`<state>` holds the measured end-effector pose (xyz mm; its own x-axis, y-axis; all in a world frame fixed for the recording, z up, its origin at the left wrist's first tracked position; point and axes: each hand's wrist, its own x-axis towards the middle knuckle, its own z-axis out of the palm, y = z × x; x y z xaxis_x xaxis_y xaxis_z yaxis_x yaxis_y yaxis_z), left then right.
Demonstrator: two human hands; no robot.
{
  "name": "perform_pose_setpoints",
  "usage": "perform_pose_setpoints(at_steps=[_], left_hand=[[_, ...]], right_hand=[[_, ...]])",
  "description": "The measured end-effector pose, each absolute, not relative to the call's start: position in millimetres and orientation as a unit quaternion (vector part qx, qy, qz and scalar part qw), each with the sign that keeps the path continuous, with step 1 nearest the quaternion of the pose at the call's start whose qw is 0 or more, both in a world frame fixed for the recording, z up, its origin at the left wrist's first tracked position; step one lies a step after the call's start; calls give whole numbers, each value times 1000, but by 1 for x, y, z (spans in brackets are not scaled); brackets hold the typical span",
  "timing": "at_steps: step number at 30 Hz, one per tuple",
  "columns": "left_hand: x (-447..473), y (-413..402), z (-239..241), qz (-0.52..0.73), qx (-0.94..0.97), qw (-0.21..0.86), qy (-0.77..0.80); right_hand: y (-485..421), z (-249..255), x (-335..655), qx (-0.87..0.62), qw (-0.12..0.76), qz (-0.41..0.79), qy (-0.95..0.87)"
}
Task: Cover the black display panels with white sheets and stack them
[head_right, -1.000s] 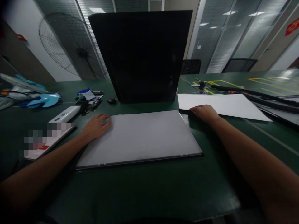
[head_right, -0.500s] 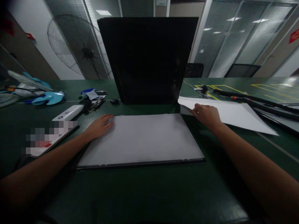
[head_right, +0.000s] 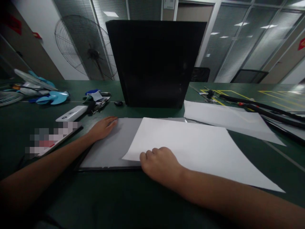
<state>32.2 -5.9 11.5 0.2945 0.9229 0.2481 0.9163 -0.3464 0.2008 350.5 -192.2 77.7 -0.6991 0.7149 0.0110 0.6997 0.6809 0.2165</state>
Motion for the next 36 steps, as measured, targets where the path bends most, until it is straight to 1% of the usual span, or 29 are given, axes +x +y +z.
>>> perform_pose_setpoints(at_steps=[10, 16, 19, 22, 25, 27, 29, 32, 36], left_hand=[[32, -9, 13, 181, 802, 38, 568], [26, -2, 10, 168, 805, 52, 566], [25, -2, 12, 182, 782, 72, 591], [25, -4, 14, 194, 768, 81, 604], [26, -5, 16, 203, 764, 88, 606], [27, -5, 16, 202, 762, 91, 608], [28, -5, 17, 196, 765, 87, 607], [29, -3, 17, 184, 772, 83, 603], [28, 0, 15, 169, 775, 85, 603]], right_hand=[[-179, 58, 281, 225, -50, 72, 970], [-179, 75, 280, 201, -109, -13, 973], [-149, 78, 320, 257, -164, 9, 952], [-102, 62, 395, 388, -202, 64, 897], [-59, 37, 491, 525, -170, 110, 827], [-40, 24, 551, 613, -151, 120, 766], [-30, 17, 597, 666, -130, 112, 726], [-25, 14, 632, 690, -85, 62, 716], [-27, 17, 640, 682, -50, 36, 728]])
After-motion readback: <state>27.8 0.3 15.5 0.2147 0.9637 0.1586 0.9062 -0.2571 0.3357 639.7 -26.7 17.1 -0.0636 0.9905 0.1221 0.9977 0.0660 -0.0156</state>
